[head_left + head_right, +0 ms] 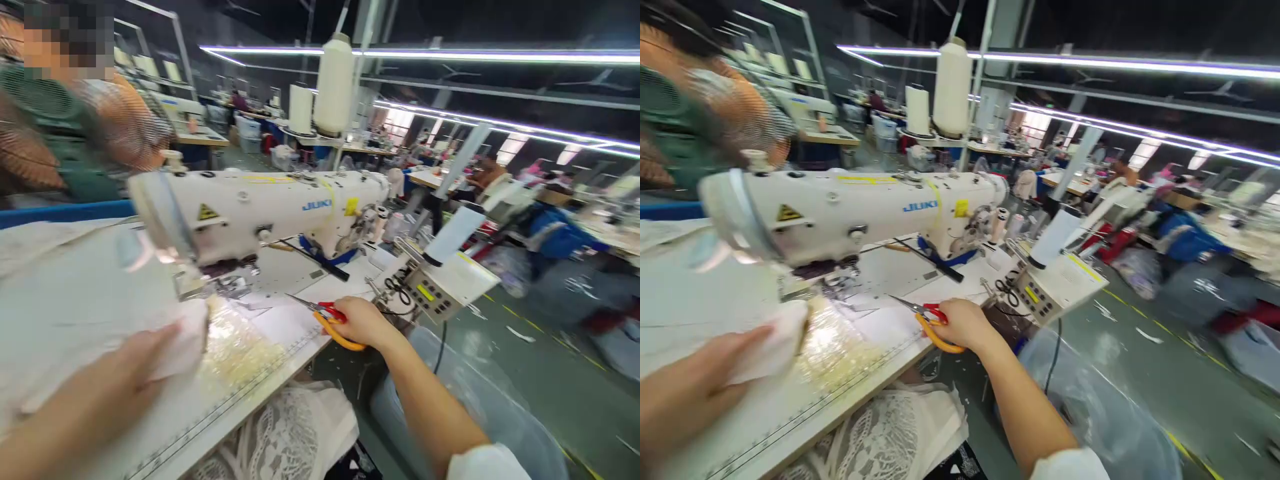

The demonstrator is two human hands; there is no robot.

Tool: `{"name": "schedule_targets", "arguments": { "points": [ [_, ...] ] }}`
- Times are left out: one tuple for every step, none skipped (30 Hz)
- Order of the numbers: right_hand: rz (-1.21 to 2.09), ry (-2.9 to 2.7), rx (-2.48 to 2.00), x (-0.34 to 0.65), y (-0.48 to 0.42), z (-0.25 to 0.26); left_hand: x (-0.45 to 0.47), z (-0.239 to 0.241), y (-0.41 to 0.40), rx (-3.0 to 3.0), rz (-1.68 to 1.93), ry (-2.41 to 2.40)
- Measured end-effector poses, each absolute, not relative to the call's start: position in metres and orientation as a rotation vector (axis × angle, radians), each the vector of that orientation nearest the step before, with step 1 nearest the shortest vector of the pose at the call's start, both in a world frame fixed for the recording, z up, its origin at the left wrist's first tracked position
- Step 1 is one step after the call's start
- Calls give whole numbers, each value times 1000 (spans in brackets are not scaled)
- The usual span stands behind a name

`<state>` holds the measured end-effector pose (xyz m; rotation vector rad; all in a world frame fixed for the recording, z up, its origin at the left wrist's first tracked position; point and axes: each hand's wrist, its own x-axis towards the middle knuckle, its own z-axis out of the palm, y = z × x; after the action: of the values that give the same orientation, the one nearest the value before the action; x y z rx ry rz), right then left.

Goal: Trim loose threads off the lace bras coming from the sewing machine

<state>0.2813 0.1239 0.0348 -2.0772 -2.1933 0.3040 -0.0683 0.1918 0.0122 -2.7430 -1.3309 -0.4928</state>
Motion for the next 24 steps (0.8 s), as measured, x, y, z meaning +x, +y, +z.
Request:
{"name": "schedule_targets", "arguments": {
  "points": [
    [359,-2224,-2003,274,116,29,-68,9,165,-2783,-399,-1329],
    [427,-2269,-1911,266,107,23,-65,6,138,-2780,-391,-1309],
    [542,-2286,-1791,256,99,16,-58,3,112,-2782,-455,-1236],
    [792,-2139,-1585,245,91,9,-49,1,88,-2804,-477,-1189],
    [1008,-2002,-1383,233,84,2,-39,0,67,-2772,-574,-1134],
    [1161,-1905,-1234,221,76,-3,-28,-1,49,-2787,-599,-1067],
    [1271,-1858,-1136,209,68,-7,-19,0,35,-2777,-628,-1022],
    [1369,-1826,-1066,199,62,-11,-13,1,25,-2757,-671,-979],
    [1453,-1803,-1022,190,56,-13,-8,3,17,-2751,-698,-956],
    [1518,-1767,-998,185,51,-16,-7,4,13,-2762,-712,-956],
    [1561,-1711,-996,182,47,-18,-8,5,11,-2780,-731,-967],
    [1590,-1641,-1012,181,45,-20,-11,4,11,-2802,-745,-984],
    [1604,-1560,-1044,183,43,-22,-16,1,10,-2822,-750,-1005],
    [1613,-1478,-1080,186,42,-24,-21,-4,9,-2815,-760,-1031],
    [1629,-1406,-1103,189,41,-25,-27,-12,7,-2787,-767,-1062],
    [1658,-1339,-1108,193,41,-24,-31,-21,2,-2743,-773,-1117],
    [1689,-1274,-1098,196,40,-23,-33,-31,-5,-2702,-758,-1212],
    [1703,-1213,-1080,198,39,-20,-33,-41,-13,-2633,-800,-1309],
    [1694,-1166,-1069,199,38,-15,-32,-53,-22,-2569,-874,-1382],
    [1668,-1138,-1073,200,37,-11,-29,-64,-31,-2542,-924,-1399],
    [1633,-1132,-1091,200,35,-6,-26,-74,-39,-2506,-942,-1424],
    [1591,-1150,-1115,200,33,-1,-22,-84,-45,-2449,-931,-1492],
    [1548,-1194,-1136,201,31,3,-19,-92,-48,-2392,-916,-1542],
    [1506,-1269,-1152,202,27,7,-16,-98,-50,-2330,-904,-1597]
  ]
}}
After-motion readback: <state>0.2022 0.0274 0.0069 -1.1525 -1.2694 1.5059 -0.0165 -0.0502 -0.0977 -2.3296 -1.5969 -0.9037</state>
